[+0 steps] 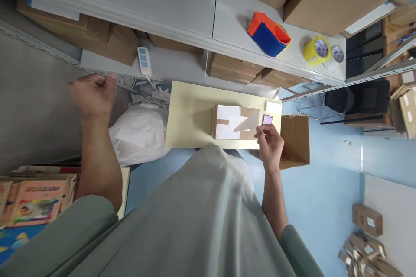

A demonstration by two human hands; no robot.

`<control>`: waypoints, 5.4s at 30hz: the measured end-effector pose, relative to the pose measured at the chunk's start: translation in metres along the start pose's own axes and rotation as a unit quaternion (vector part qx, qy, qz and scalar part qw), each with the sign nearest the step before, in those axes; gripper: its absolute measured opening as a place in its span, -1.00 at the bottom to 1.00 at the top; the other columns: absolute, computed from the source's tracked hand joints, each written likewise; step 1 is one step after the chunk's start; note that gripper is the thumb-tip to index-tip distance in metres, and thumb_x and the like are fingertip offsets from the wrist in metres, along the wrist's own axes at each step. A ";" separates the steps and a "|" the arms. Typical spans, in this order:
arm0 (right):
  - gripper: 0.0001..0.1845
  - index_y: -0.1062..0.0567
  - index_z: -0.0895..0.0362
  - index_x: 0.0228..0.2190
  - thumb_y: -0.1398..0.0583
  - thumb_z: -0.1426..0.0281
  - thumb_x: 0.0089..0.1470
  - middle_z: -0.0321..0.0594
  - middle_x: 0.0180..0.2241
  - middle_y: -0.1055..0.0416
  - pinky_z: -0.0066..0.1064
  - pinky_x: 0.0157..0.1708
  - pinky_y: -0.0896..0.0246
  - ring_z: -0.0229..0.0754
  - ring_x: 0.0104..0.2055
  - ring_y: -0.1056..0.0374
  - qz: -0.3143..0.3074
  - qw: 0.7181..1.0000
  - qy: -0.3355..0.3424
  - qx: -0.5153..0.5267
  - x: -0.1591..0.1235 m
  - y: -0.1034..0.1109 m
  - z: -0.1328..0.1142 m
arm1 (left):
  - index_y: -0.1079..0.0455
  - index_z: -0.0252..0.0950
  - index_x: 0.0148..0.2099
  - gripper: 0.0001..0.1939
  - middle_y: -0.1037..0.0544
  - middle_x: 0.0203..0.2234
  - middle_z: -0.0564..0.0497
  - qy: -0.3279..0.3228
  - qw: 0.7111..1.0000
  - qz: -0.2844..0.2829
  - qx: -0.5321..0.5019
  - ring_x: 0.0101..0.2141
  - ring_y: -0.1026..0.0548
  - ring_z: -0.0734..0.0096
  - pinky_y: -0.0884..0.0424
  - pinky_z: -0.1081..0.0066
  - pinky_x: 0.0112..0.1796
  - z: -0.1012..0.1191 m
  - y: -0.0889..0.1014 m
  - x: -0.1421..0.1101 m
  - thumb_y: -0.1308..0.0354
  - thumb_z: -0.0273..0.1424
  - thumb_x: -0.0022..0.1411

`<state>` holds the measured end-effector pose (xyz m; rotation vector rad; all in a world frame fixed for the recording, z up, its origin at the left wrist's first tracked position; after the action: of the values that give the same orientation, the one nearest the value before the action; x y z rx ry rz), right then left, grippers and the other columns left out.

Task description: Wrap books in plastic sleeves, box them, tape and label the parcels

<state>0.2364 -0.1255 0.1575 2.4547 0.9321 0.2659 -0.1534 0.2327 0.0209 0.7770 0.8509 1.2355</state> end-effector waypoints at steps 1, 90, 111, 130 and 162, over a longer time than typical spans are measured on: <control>-0.58 -0.58 0.04 -0.34 -0.40 -0.04 0.25 -0.28 -0.45 -0.47 -0.33 -0.43 -0.30 -0.19 -0.43 -0.39 -0.008 1.000 0.004 0.001 0.002 0.000 0.002 | -0.62 -0.44 0.06 -0.51 -0.74 -0.17 0.04 -0.001 1.000 0.011 -0.016 -0.18 -0.57 0.40 -0.44 0.36 0.04 0.010 -0.006 -0.008 -0.04 -0.13 0.64; -0.47 -0.62 0.05 -0.35 -0.43 -0.17 0.12 -0.26 -0.52 -0.50 -0.32 -0.48 -0.33 -0.12 -0.44 -0.45 -0.164 0.978 -0.114 -0.059 0.004 -0.046 0.043 | -0.50 -0.18 -0.23 -0.48 -0.70 -0.19 -0.08 0.115 0.770 -0.246 -0.577 0.00 -0.65 0.05 -0.53 0.15 0.08 0.140 -0.142 -0.202 -0.48 0.14 0.09; -0.29 -0.59 0.06 -0.31 -0.32 -0.36 0.11 -0.15 -0.36 -0.62 -0.21 -0.24 -0.49 -0.07 -0.35 -0.54 -0.183 0.968 -0.173 -0.002 0.031 -0.004 0.176 | -0.59 -0.21 -0.26 -0.61 -0.66 -0.37 -0.02 0.102 0.916 -0.209 -0.327 -0.36 -0.50 0.25 -0.42 0.27 -0.22 0.204 -0.203 -0.226 -0.36 0.02 0.21; -0.60 -0.48 0.03 -0.33 -0.15 0.03 0.44 -0.04 -0.18 -0.60 -0.16 -0.13 -0.43 0.01 -0.24 -0.49 -0.186 0.966 -0.075 -0.162 0.073 -0.033 0.232 | -0.73 -0.24 -0.04 -0.73 -0.79 -0.09 -0.12 0.110 0.977 -0.174 -0.054 -0.05 -0.71 0.08 -0.51 0.26 0.03 0.253 -0.237 -0.207 -0.25 -0.23 0.45; -0.19 -0.07 0.27 0.61 0.01 0.13 0.56 0.09 0.66 0.04 0.20 0.65 0.15 0.18 0.73 0.22 -0.342 0.867 0.257 -0.256 0.034 -0.052 0.226 | -0.13 -0.35 0.66 -0.32 -0.17 0.62 -0.26 -0.301 0.940 -0.157 -0.030 0.63 -0.03 -0.06 0.04 -0.12 0.57 0.255 -0.261 -0.252 0.15 -0.17 0.67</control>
<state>0.3107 -0.1555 -0.0623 1.4604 1.6337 0.8096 0.1619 -0.0703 -0.0522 0.8664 0.4048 0.6735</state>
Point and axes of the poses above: each hand's wrist, its own x-axis towards the middle knuckle, its own y-axis out of the back of the hand, z = x × y, the point moved 2 cm from there along x, towards the middle knuckle
